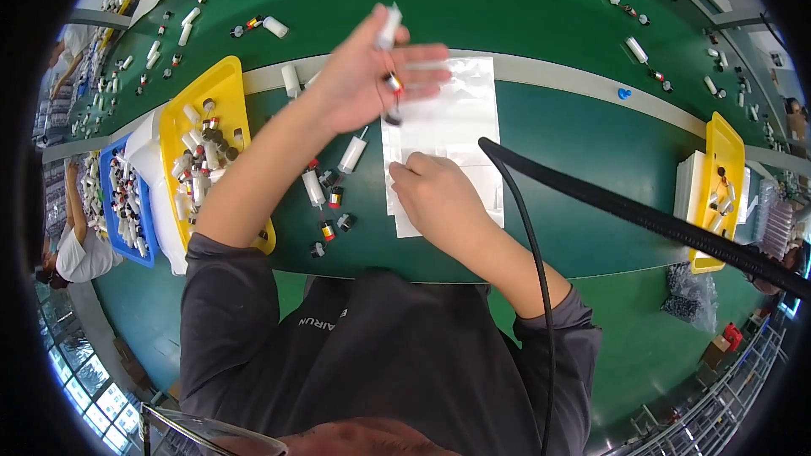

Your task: The person assembles small parts into plastic housings by picking them from bins with a vacuum pickup tool and inserting them into the housings.

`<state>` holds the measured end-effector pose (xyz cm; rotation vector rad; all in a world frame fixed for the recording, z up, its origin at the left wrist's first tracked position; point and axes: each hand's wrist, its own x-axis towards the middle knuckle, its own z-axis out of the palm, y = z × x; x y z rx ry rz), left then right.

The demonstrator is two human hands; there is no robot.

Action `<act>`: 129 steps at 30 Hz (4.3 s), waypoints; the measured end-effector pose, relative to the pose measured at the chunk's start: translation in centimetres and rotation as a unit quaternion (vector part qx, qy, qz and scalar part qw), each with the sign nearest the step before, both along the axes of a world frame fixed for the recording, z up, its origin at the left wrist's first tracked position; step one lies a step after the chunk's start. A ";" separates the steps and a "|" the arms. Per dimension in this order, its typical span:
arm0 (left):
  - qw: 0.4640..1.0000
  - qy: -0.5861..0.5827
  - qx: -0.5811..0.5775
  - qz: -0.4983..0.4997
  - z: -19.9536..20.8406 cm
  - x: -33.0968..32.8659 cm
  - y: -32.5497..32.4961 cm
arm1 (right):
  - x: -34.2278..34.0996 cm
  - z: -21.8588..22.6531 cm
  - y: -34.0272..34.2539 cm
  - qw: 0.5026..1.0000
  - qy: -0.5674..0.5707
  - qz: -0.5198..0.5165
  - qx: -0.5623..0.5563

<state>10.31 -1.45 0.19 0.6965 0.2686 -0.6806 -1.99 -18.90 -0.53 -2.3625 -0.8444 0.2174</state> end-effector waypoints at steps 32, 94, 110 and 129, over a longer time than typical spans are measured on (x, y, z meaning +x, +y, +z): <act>0.999 0.021 -0.032 -0.021 -2.2 -1.5 0.0 | 4.4 1.0 1.5 0.958 -0.047 -0.252 0.127; 0.914 -0.349 0.197 -0.066 -4.0 -1.9 -1.6 | 7.5 -1.2 -2.8 0.777 0.344 -0.278 0.448; 0.935 -0.312 0.164 -0.048 -3.4 -2.4 -2.2 | 6.0 -1.4 -0.7 0.768 0.173 -0.338 0.515; 0.784 -0.340 0.517 -0.050 -1.2 7.9 8.8 | 1.3 2.8 -2.7 0.995 0.022 -0.028 -0.089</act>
